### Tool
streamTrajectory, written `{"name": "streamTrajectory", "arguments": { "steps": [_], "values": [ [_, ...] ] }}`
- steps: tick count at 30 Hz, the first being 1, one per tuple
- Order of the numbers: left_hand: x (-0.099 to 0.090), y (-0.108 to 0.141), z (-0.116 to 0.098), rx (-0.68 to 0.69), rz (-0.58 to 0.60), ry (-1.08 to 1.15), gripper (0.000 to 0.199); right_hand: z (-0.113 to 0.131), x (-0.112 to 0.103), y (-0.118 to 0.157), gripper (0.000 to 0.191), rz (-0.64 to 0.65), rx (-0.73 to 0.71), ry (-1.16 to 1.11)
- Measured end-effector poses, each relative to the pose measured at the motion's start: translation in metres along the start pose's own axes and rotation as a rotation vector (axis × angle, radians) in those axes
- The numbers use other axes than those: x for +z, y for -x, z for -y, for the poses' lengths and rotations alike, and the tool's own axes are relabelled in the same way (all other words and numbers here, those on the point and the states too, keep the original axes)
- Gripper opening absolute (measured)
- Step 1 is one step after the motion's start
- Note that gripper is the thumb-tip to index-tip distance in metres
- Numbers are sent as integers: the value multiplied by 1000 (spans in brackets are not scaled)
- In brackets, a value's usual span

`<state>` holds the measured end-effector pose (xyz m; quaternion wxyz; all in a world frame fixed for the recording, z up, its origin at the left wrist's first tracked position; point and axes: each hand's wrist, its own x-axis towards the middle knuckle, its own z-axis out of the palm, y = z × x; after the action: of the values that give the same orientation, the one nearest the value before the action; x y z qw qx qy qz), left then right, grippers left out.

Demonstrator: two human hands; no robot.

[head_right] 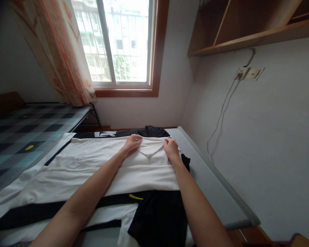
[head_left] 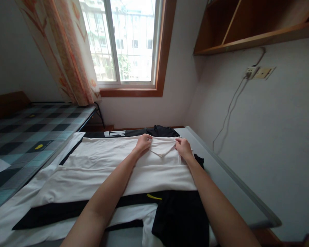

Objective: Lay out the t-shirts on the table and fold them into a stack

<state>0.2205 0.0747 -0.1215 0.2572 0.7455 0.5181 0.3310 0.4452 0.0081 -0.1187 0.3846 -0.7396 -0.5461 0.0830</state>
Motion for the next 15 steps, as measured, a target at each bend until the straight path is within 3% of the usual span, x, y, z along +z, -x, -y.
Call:
{"name": "streamTrajectory", "arguments": {
  "steps": [3,7,10,12,15],
  "values": [
    [0,3,-2,15,-9,-21,39,1,3,4,36,-97,-124,104],
    [-4,9,-10,74,-22,-160,33,6,0,11,37,-63,-102,191],
    [-6,12,-19,188,-53,-306,28,13,-5,13,37,-120,-132,245],
    [-4,14,-24,290,-21,-322,27,18,-6,14,36,-135,-260,250],
    [3,18,-29,431,131,-278,28,24,-3,16,37,22,-509,218]
  ]
}}
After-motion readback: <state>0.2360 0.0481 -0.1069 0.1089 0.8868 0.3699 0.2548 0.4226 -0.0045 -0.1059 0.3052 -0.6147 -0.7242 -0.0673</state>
